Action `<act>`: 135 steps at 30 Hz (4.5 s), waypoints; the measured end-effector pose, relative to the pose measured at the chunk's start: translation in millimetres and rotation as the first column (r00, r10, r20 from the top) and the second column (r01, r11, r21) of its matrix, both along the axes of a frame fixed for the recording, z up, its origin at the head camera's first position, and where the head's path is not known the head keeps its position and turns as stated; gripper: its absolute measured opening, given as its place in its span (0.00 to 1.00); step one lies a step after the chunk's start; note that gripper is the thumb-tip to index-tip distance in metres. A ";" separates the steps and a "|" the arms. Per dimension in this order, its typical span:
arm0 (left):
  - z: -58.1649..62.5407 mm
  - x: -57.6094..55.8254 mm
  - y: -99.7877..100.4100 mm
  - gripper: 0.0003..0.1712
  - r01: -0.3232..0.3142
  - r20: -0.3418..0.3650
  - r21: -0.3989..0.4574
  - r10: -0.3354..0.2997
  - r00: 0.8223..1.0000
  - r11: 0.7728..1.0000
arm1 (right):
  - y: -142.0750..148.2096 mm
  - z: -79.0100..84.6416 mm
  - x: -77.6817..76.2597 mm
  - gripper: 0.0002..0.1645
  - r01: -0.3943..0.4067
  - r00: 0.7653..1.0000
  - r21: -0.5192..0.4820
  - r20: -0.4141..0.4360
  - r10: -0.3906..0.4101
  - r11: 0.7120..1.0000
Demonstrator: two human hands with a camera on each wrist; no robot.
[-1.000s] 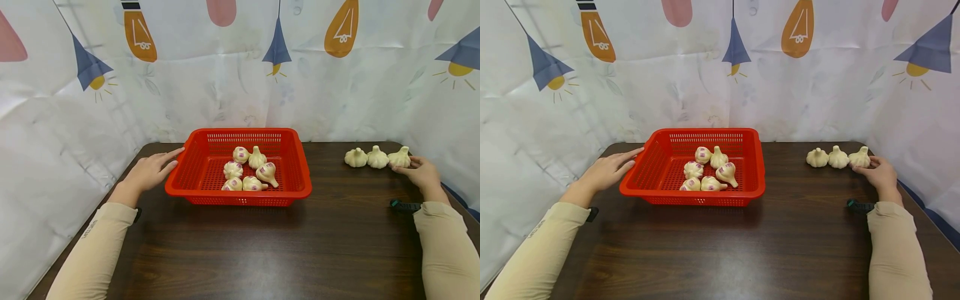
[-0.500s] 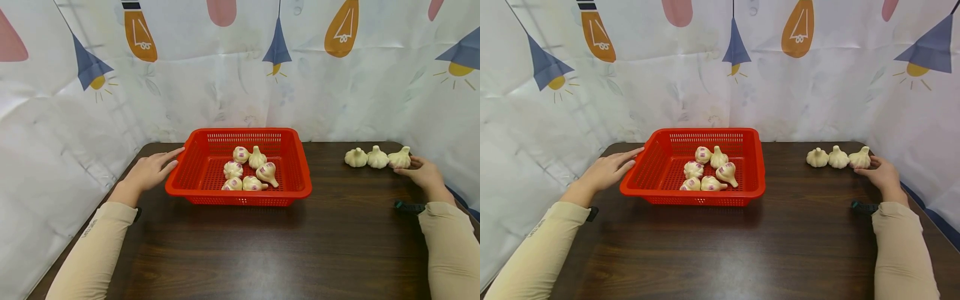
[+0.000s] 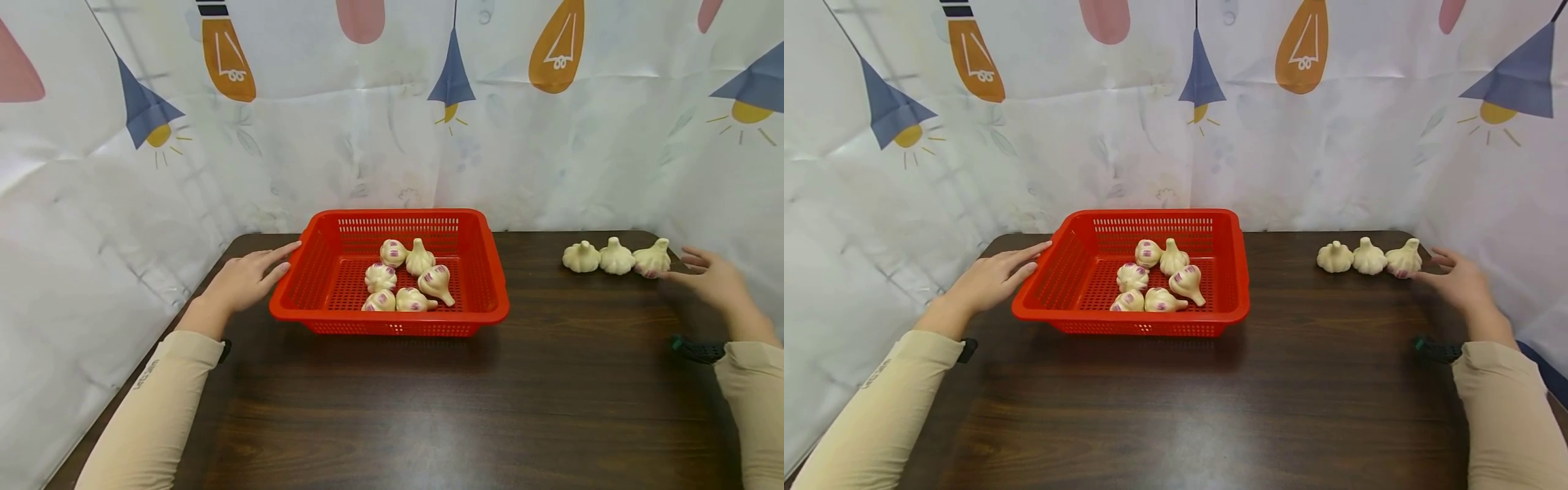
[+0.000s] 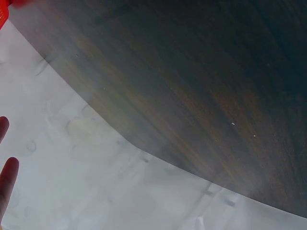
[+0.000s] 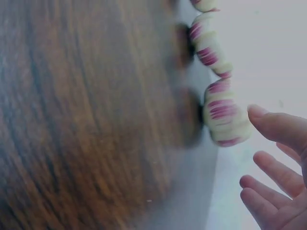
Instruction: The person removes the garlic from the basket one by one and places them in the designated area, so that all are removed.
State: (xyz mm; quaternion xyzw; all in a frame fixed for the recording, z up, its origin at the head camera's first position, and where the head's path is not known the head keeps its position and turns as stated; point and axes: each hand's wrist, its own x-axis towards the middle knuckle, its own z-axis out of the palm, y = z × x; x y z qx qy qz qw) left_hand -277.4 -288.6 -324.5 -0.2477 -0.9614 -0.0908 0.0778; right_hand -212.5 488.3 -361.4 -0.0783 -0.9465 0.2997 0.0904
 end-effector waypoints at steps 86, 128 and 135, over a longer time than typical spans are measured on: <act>-1.1 0.3 0.6 0.33 -0.009 0.009 0.007 0.009 1.000 1.000 | -293.7 69.1 -62.0 0.22 -0.839 0.507 0.204 -0.044 0.861 0.505; -1.4 1.6 0.8 0.32 -0.006 0.004 0.022 0.006 1.000 1.000 | -344.3 47.6 -85.1 0.22 -0.889 0.437 0.260 0.246 0.865 0.376; -1.7 1.8 0.6 0.32 -0.002 -0.010 0.022 0.002 1.000 1.000 | -348.5 53.1 -78.4 0.24 -0.868 0.476 0.300 0.281 0.833 0.395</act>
